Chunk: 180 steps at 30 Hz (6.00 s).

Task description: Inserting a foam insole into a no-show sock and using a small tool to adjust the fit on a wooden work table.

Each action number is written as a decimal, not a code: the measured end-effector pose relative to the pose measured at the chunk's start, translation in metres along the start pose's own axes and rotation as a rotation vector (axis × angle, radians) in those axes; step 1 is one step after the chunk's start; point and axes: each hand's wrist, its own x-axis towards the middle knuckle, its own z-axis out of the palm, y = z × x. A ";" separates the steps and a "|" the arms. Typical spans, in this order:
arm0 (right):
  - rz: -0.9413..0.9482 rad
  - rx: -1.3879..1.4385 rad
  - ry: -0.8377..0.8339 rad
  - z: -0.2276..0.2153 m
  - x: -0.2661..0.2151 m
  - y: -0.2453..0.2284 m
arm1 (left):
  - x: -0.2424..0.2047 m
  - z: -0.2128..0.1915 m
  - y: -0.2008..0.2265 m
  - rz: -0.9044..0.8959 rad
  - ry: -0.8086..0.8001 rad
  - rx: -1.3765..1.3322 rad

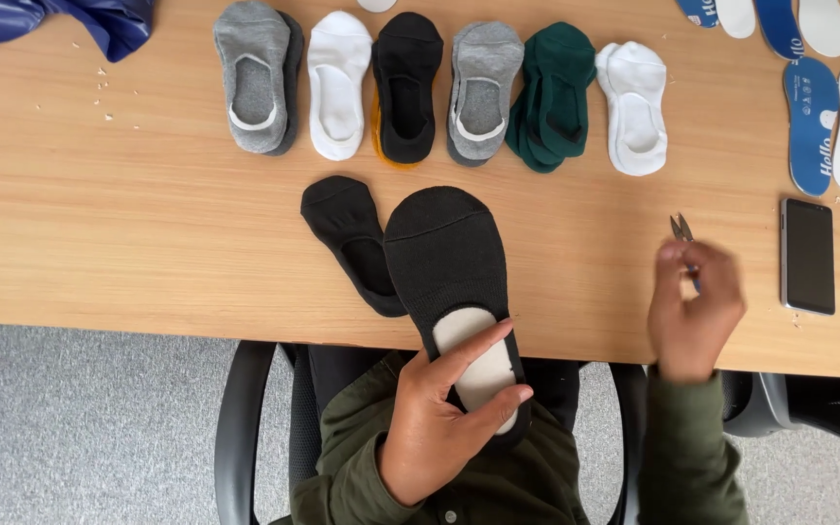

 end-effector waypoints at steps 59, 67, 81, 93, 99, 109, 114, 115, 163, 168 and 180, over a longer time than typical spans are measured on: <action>0.650 0.861 -0.575 -0.017 -0.061 -0.130 | 0.004 0.005 -0.010 -0.167 0.121 -0.163; 0.781 1.027 -0.634 -0.017 -0.063 -0.125 | 0.002 0.003 -0.006 -0.178 0.089 -0.186; 0.859 1.234 -0.613 -0.008 -0.069 -0.120 | -0.001 0.003 -0.006 -0.129 0.098 -0.171; 0.910 1.301 -0.624 -0.005 -0.071 -0.115 | 0.002 -0.002 -0.006 -0.138 0.010 -0.192; 0.957 1.451 -0.723 -0.003 -0.068 -0.111 | 0.009 -0.016 -0.001 -0.251 -0.236 -0.369; 1.091 1.532 -0.798 0.003 -0.073 -0.099 | 0.006 -0.017 -0.003 -0.242 -0.210 -0.252; 1.049 1.500 -0.812 0.001 -0.069 -0.102 | 0.007 -0.015 0.001 -0.183 -0.184 -0.252; 1.049 1.501 -0.810 0.001 -0.068 -0.103 | 0.007 -0.015 0.001 -0.182 -0.185 -0.251; 0.583 0.401 -0.221 -0.014 -0.040 -0.020 | 0.008 -0.006 -0.005 -0.081 -0.055 -0.137; 0.577 0.721 -0.496 -0.018 -0.066 -0.062 | 0.009 -0.007 -0.003 -0.087 -0.054 -0.137; 0.453 0.834 -0.685 -0.025 -0.070 -0.117 | 0.005 -0.014 -0.001 -0.067 -0.087 -0.126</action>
